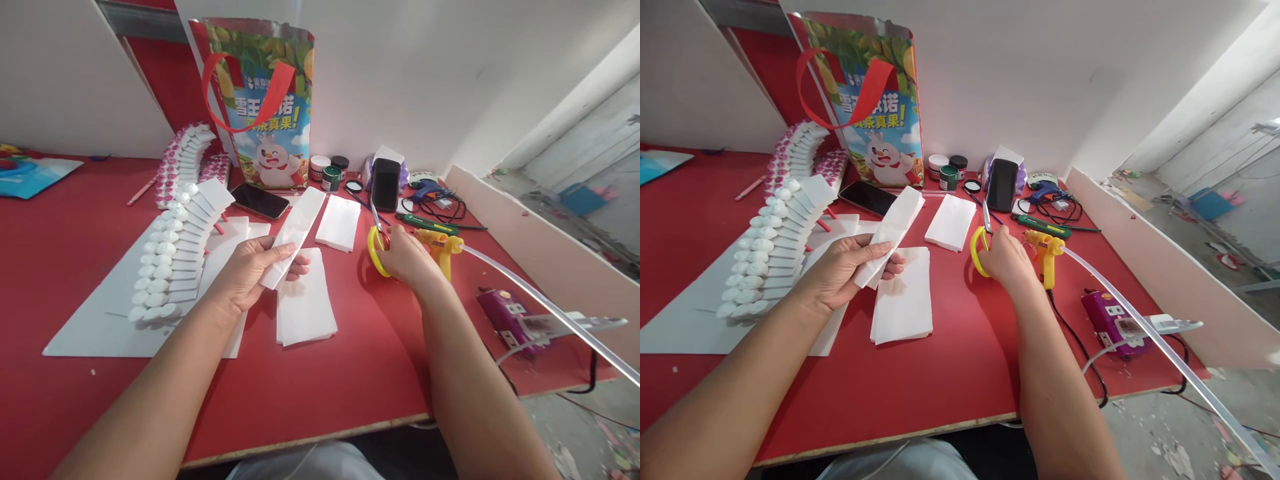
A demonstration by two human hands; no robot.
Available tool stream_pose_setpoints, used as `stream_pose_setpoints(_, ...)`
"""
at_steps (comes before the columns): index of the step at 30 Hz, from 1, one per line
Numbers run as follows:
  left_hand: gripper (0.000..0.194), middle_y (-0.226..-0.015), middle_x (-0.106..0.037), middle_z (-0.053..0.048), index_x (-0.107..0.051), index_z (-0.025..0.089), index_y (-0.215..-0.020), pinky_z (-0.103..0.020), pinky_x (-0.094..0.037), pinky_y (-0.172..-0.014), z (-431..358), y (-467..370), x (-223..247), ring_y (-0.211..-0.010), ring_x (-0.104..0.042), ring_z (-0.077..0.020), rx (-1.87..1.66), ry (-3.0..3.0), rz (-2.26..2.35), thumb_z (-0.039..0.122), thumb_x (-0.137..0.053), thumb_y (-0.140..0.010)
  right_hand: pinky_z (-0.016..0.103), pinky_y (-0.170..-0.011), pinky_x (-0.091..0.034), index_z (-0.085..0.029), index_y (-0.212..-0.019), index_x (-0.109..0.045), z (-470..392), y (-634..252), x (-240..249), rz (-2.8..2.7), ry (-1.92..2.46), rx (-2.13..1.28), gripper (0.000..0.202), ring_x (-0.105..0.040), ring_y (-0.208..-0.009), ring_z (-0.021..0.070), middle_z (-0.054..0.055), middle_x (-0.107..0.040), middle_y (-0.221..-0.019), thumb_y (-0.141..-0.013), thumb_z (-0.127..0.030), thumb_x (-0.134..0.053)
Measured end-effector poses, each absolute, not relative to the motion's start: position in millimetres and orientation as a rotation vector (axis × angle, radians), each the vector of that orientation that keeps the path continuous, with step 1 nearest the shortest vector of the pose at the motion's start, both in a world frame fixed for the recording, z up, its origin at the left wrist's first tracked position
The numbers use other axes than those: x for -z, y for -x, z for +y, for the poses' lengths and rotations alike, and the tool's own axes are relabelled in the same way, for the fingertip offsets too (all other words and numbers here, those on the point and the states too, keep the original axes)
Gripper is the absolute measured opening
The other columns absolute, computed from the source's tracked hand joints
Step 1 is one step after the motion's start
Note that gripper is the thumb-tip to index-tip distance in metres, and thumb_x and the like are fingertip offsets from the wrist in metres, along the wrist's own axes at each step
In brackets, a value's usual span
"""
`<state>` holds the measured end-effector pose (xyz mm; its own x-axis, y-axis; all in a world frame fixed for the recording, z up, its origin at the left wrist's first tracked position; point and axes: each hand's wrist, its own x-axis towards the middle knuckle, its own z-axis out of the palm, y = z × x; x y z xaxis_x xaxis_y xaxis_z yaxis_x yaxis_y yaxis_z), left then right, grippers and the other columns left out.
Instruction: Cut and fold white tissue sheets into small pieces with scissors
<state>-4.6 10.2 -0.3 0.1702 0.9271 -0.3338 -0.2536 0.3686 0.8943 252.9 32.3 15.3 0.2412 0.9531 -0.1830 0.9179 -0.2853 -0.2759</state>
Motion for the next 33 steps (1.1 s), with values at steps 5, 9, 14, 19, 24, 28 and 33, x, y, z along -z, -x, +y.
stream_pose_setpoints(5, 0.017, -0.075, -0.079, -0.007, -0.073, 0.013, -0.082, -0.026, -0.059, -0.064, 13.0, 8.1, 2.8, -0.067, -0.074, -0.0180, -1.055, -0.760, 1.047, 0.025, -0.083, -0.076, 0.031, -0.061, -0.047, -0.024, -0.116, -0.052, 10.6, -254.5, -45.2, -1.566, 1.597, -1.129, 0.046, -0.064, -0.069, 0.0221, 0.002, -0.063, -0.077, -0.079, -0.040, -0.074)
stream_pose_setpoints(9, 0.016, -0.075, -0.078, -0.006, -0.071, 0.013, -0.080, -0.023, -0.057, -0.060, 16.2, 11.3, 2.7, -0.063, -0.073, -0.0157, -1.179, -0.712, 1.021, 0.026, -0.080, -0.077, 0.028, -0.063, -0.043, -0.022, -0.104, -0.057, 1.0, -254.8, -52.4, -1.779, 1.344, -1.322, 0.053, -0.055, -0.071, 0.0168, 0.001, -0.059, -0.080, -0.073, -0.058, -0.080)
stream_pose_setpoints(14, 0.017, -0.072, -0.078, -0.005, -0.071, 0.013, -0.080, -0.021, -0.056, -0.055, 15.1, 9.8, 0.7, -0.058, -0.071, -0.0144, -1.189, -0.749, 1.011, 0.026, -0.082, -0.076, 0.027, -0.061, -0.037, -0.018, -0.105, -0.059, 2.7, -253.6, -37.4, -1.932, 1.256, -1.523, 0.061, -0.044, -0.068, 0.0127, -0.002, -0.050, -0.077, -0.073, -0.066, -0.078)
stream_pose_setpoints(19, 0.018, -0.070, -0.078, -0.007, -0.073, 0.011, -0.077, -0.021, -0.057, -0.055, 9.1, 3.2, -1.3, -0.056, -0.071, -0.0150, -1.056, -0.798, 0.995, 0.025, -0.084, -0.074, 0.026, -0.061, -0.033, -0.016, -0.106, -0.061, 1.4, -244.2, -33.8, -1.879, 1.150, -1.632, 0.064, -0.039, -0.069, 0.0113, -0.003, -0.047, -0.077, -0.070, -0.065, -0.081)
stream_pose_setpoints(24, 0.016, -0.073, -0.079, -0.008, -0.075, 0.012, -0.077, -0.023, -0.059, -0.059, 6.9, 1.1, -1.1, -0.059, -0.072, -0.0154, -1.005, -0.818, 0.973, 0.025, -0.084, -0.075, 0.027, -0.063, -0.034, -0.015, -0.110, -0.063, -0.3, -237.0, -31.9, -1.852, 1.174, -1.702, 0.060, -0.041, -0.069, 0.0121, -0.003, -0.048, -0.078, -0.071, -0.057, -0.083)
stream_pose_setpoints(28, 0.017, -0.075, -0.079, -0.008, -0.076, 0.012, -0.077, -0.023, -0.060, -0.060, 6.9, 1.7, 0.2, -0.060, -0.073, -0.0154, -0.994, -0.838, 0.974, 0.027, -0.085, -0.076, 0.027, -0.062, -0.033, -0.016, -0.110, -0.064, -0.3, -236.4, -27.4, -1.826, 1.184, -1.700, 0.056, -0.042, -0.072, 0.0122, 0.000, -0.053, -0.087, -0.073, -0.054, -0.082)
stream_pose_setpoints(33, 0.018, -0.075, -0.079, -0.008, -0.077, 0.012, -0.079, -0.025, -0.061, -0.061, 7.5, 2.2, 2.4, -0.060, -0.073, -0.0159, -0.975, -0.851, 0.977, 0.028, -0.086, -0.075, 0.027, -0.061, -0.029, -0.016, -0.109, -0.063, -0.2, -235.3, -26.2, -1.821, 1.199, -1.709, 0.057, -0.039, -0.070, 0.0117, -0.003, -0.049, -0.079, -0.072, -0.054, -0.082)
